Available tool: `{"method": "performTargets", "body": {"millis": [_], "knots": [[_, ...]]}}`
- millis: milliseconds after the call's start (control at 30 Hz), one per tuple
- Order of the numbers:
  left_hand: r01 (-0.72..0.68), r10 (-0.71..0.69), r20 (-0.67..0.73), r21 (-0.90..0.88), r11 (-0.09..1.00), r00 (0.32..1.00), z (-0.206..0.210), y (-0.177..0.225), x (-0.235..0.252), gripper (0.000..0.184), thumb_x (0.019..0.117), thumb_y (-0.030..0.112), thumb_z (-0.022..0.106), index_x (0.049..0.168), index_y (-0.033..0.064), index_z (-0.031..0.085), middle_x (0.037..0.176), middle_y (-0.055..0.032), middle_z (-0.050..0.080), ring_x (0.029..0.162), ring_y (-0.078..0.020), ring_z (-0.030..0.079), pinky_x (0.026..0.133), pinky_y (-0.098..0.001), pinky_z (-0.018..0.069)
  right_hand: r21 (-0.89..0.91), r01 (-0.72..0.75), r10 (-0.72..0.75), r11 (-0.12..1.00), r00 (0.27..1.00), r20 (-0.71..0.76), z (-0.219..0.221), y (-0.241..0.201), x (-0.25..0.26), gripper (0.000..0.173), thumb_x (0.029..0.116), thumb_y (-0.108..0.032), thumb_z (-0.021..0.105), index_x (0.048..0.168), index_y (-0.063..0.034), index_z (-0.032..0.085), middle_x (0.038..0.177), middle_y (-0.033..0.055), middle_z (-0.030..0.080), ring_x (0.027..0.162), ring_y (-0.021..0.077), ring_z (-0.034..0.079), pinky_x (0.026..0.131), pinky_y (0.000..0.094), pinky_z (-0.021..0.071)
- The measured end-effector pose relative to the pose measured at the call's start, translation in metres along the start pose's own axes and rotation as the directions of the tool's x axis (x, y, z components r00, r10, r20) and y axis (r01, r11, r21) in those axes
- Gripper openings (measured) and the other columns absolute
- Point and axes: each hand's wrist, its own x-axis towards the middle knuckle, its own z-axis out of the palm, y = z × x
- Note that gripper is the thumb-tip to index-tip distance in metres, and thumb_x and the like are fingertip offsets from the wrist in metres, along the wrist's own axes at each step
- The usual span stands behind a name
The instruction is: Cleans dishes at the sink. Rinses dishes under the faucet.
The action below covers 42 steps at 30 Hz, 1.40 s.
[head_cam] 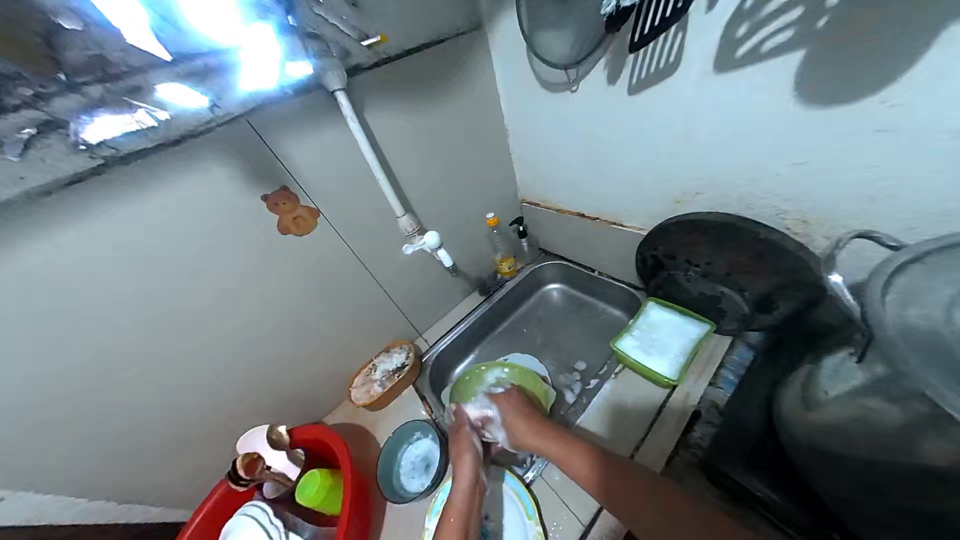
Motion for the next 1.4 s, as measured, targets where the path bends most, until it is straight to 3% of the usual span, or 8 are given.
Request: {"method": "performTargets", "body": {"millis": [167, 333, 433, 800, 967, 1133, 1300, 1400], "knots": [[0.109, -0.105, 0.064, -0.068, 0.992, 0.992, -0.008, -0.002, -0.022, 0.058, 0.1117, 0.05, 0.023, 0.156, 0.0143, 0.032, 0.122, -0.0229, 0.062, 0.08, -0.0315, 0.068, 0.057, -0.0459, 0.0572, -0.14, -0.166, 0.16, 0.976, 0.986, -0.053, -0.02, 0.033, 0.021, 0.041, 0.0932, -0.002, 0.064, 0.134, 0.0003, 0.063, 0.135, 0.0298, 0.059, 0.13, 0.0474, 0.053, 0.108, 0.0621, 0.043], [-0.074, 0.074, 0.004, 0.093, 0.993, 0.997, -0.02, -0.001, 0.005, 0.062, 0.113, 0.044, 0.021, 0.147, -0.0017, 0.045, 0.131, -0.0246, 0.059, 0.111, -0.03, 0.063, 0.092, -0.0493, 0.0538, -0.047, -0.006, 0.006, 0.999, 1.0, 0.003, -0.003, -0.006, -0.001, 0.04, 0.0892, -0.012, 0.073, 0.126, 0.0017, 0.066, 0.129, 0.0281, 0.063, 0.124, 0.0438, 0.059, 0.107, 0.0604, 0.0451], [-0.084, 0.082, 0.025, 0.111, 0.99, 0.996, -0.032, 0.005, -0.002, 0.059, 0.1136, 0.04, 0.021, 0.161, 0.0047, 0.025, 0.159, -0.0221, 0.038, 0.139, -0.0305, 0.048, 0.11, -0.0496, 0.0434, -0.128, -0.101, 0.1, 0.987, 0.995, -0.013, -0.016, 0.027, -0.002, 0.042, 0.0865, 0.007, 0.066, 0.129, 0.0042, 0.065, 0.134, 0.0322, 0.058, 0.128, 0.0486, 0.054, 0.106, 0.0637, 0.0443], [-0.024, 0.022, 0.029, 0.075, 0.997, 0.999, -0.019, 0.0, -0.017, 0.059, 0.1133, 0.043, 0.021, 0.16, 0.007, 0.028, 0.154, -0.0216, 0.044, 0.131, -0.0305, 0.054, 0.102, -0.0492, 0.049, -0.198, -0.117, 0.104, 0.973, 0.992, -0.071, -0.013, 0.032, 0.012, 0.04, 0.0895, 0.008, 0.06, 0.128, 0.0017, 0.066, 0.14, 0.0278, 0.057, 0.134, 0.0444, 0.051, 0.108, 0.0583, 0.0446], [-0.117, 0.118, -0.002, 0.092, 0.989, 0.993, -0.032, -0.002, -0.003, 0.059, 0.114, 0.037, 0.02, 0.161, 0.0017, 0.021, 0.163, -0.0222, 0.03, 0.147, -0.0301, 0.038, 0.119, -0.049, 0.0338, -0.132, 0.019, -0.018, 0.991, 1.0, 0.01, -0.006, 0.006, -0.007, 0.04, 0.0886, 0.006, 0.063, 0.128, 0.004, 0.066, 0.142, 0.0314, 0.054, 0.136, 0.0469, 0.049, 0.111, 0.0603, 0.0416], [0.001, -0.009, 0.071, 0.104, 0.995, 0.997, -0.019, -0.009, -0.018, 0.059, 0.1131, 0.044, 0.021, 0.157, 0.0077, 0.034, 0.138, -0.0227, 0.056, 0.108, -0.0303, 0.065, 0.082, -0.0477, 0.0573, -0.163, -0.082, 0.078, 0.983, 0.997, -0.026, -0.003, 0.014, 0.023, 0.037, 0.0907, 0.003, 0.062, 0.128, 0.0028, 0.066, 0.141, 0.0295, 0.055, 0.133, 0.0468, 0.051, 0.107, 0.0609, 0.0449], [-0.116, 0.123, -0.025, 0.204, 0.972, 0.992, -0.05, 0.001, 0.01, 0.058, 0.1142, 0.035, 0.02, 0.159, -0.0013, 0.025, 0.159, -0.026, 0.035, 0.144, -0.0339, 0.041, 0.117, -0.0517, 0.0347, -0.309, 0.141, -0.067, 0.941, 0.969, 0.239, -0.003, -0.001, -0.002, 0.03, 0.0898, 0.002, 0.067, 0.119, 0.0073, 0.068, 0.144, 0.0331, 0.052, 0.136, 0.0527, 0.045, 0.103, 0.068, 0.0428], [-0.057, 0.056, 0.011, 0.176, 0.983, 0.998, -0.049, 0.002, 0.0, 0.057, 0.1137, 0.04, 0.023, 0.156, 0.0043, 0.034, 0.139, -0.0235, 0.056, 0.113, -0.0291, 0.063, 0.09, -0.047, 0.0545, -0.504, 0.11, -0.025, 0.857, 0.985, 0.173, -0.021, 0.032, 0.019, 0.026, 0.0926, 0.012, 0.055, 0.115, 0.0102, 0.067, 0.145, 0.0319, 0.051, 0.137, 0.052, 0.046, 0.104, 0.0655, 0.0443]]}}
